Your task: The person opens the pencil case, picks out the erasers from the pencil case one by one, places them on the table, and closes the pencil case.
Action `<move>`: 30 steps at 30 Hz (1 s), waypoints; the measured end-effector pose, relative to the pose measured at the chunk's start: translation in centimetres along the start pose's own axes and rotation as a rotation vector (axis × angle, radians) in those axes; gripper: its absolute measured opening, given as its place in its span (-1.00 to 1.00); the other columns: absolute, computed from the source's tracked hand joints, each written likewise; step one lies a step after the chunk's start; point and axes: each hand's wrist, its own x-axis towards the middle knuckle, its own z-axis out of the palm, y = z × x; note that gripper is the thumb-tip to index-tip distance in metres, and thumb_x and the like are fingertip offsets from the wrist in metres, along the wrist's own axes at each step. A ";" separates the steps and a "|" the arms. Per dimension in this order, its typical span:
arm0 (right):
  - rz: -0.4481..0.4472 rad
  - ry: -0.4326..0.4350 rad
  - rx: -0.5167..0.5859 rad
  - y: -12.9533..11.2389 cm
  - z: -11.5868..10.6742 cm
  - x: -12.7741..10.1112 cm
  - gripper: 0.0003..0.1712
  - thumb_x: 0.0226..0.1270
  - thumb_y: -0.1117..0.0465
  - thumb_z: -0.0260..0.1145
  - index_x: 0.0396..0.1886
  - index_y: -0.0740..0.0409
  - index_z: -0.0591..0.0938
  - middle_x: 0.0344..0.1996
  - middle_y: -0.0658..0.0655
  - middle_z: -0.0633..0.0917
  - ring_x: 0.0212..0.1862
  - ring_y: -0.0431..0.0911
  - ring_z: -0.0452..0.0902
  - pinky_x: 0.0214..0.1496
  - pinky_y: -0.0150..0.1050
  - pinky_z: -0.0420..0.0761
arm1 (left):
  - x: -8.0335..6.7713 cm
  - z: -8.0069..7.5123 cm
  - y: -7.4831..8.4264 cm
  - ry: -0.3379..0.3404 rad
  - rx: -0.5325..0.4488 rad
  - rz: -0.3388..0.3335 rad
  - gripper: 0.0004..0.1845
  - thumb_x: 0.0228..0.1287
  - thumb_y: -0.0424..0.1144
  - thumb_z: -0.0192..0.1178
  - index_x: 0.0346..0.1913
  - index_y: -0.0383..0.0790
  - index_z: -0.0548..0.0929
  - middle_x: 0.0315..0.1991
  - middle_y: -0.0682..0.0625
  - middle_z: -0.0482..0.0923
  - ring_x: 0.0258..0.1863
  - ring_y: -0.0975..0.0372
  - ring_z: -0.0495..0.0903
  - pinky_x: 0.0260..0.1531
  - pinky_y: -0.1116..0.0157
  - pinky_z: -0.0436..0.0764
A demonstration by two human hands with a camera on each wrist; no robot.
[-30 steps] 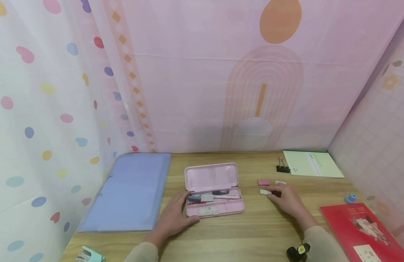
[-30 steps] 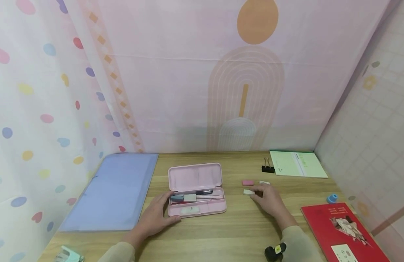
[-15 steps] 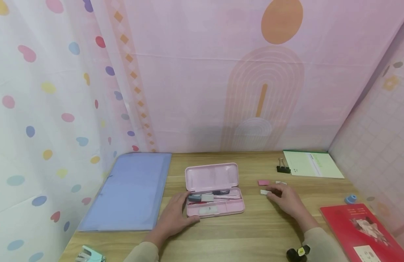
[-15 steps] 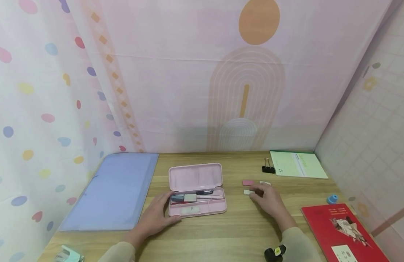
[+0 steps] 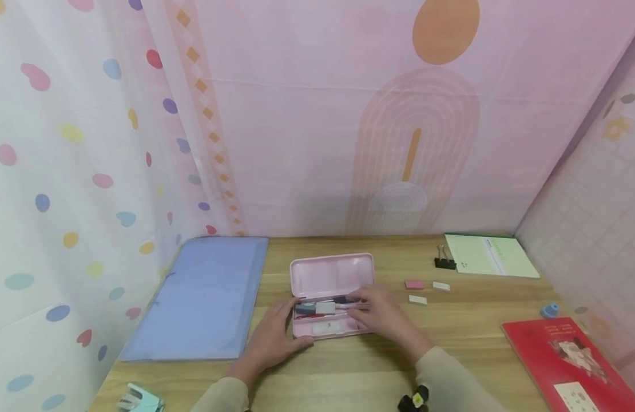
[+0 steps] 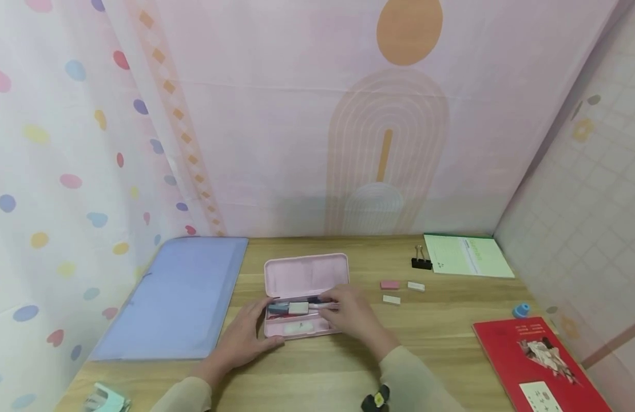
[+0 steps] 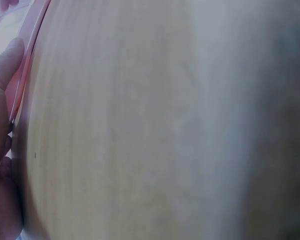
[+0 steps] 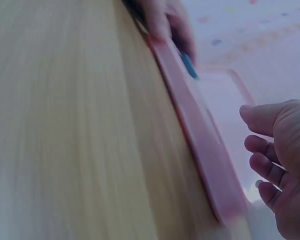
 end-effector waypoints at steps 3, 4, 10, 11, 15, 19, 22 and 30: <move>-0.056 -0.019 -0.030 -0.9 1.3 1.1 -0.68 0.19 0.09 0.43 -0.06 0.04 0.71 -0.22 -0.06 0.68 -0.15 -0.19 0.53 -0.08 -0.21 0.57 | 0.1 0.0 0.0 -0.004 0.002 0.006 0.15 -0.16 0.54 0.21 0.46 -0.07 0.21 0.39 -0.09 0.26 0.37 0.04 0.22 0.33 0.03 0.26; -0.066 -0.021 -0.035 -1.1 1.6 1.4 -0.69 0.18 0.10 0.43 -0.07 0.04 0.71 -0.22 -0.06 0.68 -0.15 -0.20 0.53 -0.06 -0.20 0.57 | 0.2 0.0 0.0 -0.004 0.002 0.007 0.15 -0.16 0.54 0.21 0.46 -0.07 0.21 0.39 -0.09 0.26 0.37 0.04 0.22 0.33 0.03 0.26; -0.032 -0.056 -0.111 -2.0 3.0 2.9 -0.70 0.18 0.05 0.41 -0.09 -0.02 0.71 -0.23 -0.12 0.65 -0.18 -0.24 0.49 -0.03 -0.22 0.56 | 0.2 -0.1 -0.1 -0.002 -0.006 0.007 0.15 -0.17 0.54 0.21 0.45 -0.07 0.21 0.38 -0.08 0.27 0.37 0.06 0.21 0.33 0.04 0.27; -0.015 -0.069 -0.114 -2.1 3.1 3.0 -0.69 0.18 0.04 0.42 -0.08 -0.03 0.71 -0.23 -0.13 0.64 -0.18 -0.25 0.48 -0.03 -0.23 0.56 | 0.1 -0.1 -0.1 -0.002 -0.005 0.009 0.15 -0.17 0.55 0.20 0.45 -0.07 0.21 0.38 -0.08 0.27 0.37 0.06 0.21 0.33 0.04 0.27; 0.031 -0.116 -0.082 -2.1 3.5 3.5 -0.67 0.16 0.04 0.45 -0.08 -0.01 0.71 -0.26 -0.14 0.63 -0.23 -0.25 0.46 -0.07 -0.25 0.55 | 0.1 0.0 -0.2 -0.003 -0.004 0.018 0.15 -0.16 0.55 0.19 0.45 -0.08 0.21 0.38 -0.08 0.27 0.37 0.07 0.21 0.33 0.06 0.27; 0.049 -0.135 -0.069 -2.0 3.6 3.8 -0.67 0.13 0.04 0.47 -0.09 0.00 0.73 -0.32 -0.16 0.61 -0.29 -0.24 0.45 -0.17 -0.29 0.54 | 0.1 0.0 -0.2 0.003 0.001 0.027 0.15 -0.15 0.54 0.19 0.45 -0.10 0.22 0.37 -0.09 0.28 0.37 0.06 0.22 0.33 0.05 0.28; 0.058 -0.138 -0.073 -2.0 3.5 3.9 -0.69 0.14 0.04 0.46 -0.10 -0.02 0.74 -0.34 -0.17 0.62 -0.31 -0.25 0.45 -0.21 -0.32 0.52 | 0.0 -0.2 -0.1 0.004 -0.001 0.029 0.15 -0.16 0.54 0.20 0.45 -0.11 0.22 0.36 -0.09 0.29 0.36 0.06 0.23 0.32 0.05 0.28; 0.024 -0.161 -0.123 -1.7 3.2 4.4 -0.72 0.13 0.03 0.47 -0.15 -0.05 0.77 -0.34 -0.19 0.67 -0.34 -0.31 0.47 -0.27 -0.36 0.53 | 0.1 -0.2 0.0 0.001 -0.006 0.025 0.15 -0.16 0.53 0.21 0.44 -0.13 0.23 0.36 -0.09 0.29 0.36 0.05 0.23 0.32 0.04 0.28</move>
